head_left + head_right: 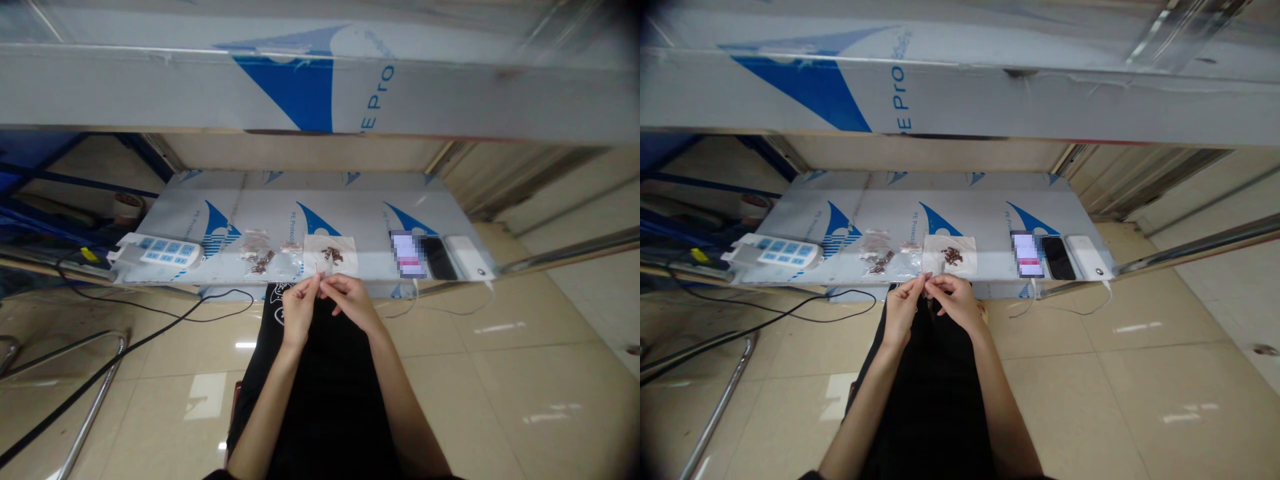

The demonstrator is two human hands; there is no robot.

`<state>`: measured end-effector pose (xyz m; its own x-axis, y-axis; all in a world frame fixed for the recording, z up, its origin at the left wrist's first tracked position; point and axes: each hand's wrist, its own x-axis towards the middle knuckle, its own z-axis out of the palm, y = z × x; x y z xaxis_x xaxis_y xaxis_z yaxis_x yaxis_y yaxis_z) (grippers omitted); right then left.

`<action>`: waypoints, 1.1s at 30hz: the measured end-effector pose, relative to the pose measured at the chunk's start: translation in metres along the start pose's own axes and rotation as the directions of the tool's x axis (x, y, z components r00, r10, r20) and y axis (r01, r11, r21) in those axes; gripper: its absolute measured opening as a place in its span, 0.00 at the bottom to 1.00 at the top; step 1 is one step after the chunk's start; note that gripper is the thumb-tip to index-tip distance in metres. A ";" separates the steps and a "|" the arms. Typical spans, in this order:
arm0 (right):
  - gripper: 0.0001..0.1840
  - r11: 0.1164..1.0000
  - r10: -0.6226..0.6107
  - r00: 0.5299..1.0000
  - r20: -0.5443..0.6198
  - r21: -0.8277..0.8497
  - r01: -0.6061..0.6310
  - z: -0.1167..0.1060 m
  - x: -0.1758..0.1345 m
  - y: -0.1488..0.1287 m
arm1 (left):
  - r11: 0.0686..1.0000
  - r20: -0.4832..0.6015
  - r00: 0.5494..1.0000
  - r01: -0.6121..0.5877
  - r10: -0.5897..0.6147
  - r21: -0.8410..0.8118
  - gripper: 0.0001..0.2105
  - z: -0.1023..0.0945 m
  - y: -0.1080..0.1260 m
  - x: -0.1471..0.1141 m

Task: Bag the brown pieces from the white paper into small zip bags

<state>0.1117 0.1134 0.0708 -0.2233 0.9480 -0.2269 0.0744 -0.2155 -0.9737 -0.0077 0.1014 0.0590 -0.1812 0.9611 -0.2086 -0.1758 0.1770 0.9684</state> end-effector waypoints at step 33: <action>0.18 0.978 -0.110 0.974 -0.199 -0.196 0.071 0.005 0.002 0.001 | 0.969 0.053 0.984 -0.175 0.169 0.174 0.09 -0.001 -0.004 0.001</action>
<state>0.1063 0.1142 0.0689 -0.0321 0.9935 -0.1091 0.2476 -0.0978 -0.9639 -0.0085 0.1017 0.0543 -0.1564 0.9871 -0.0348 0.0298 0.0399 0.9988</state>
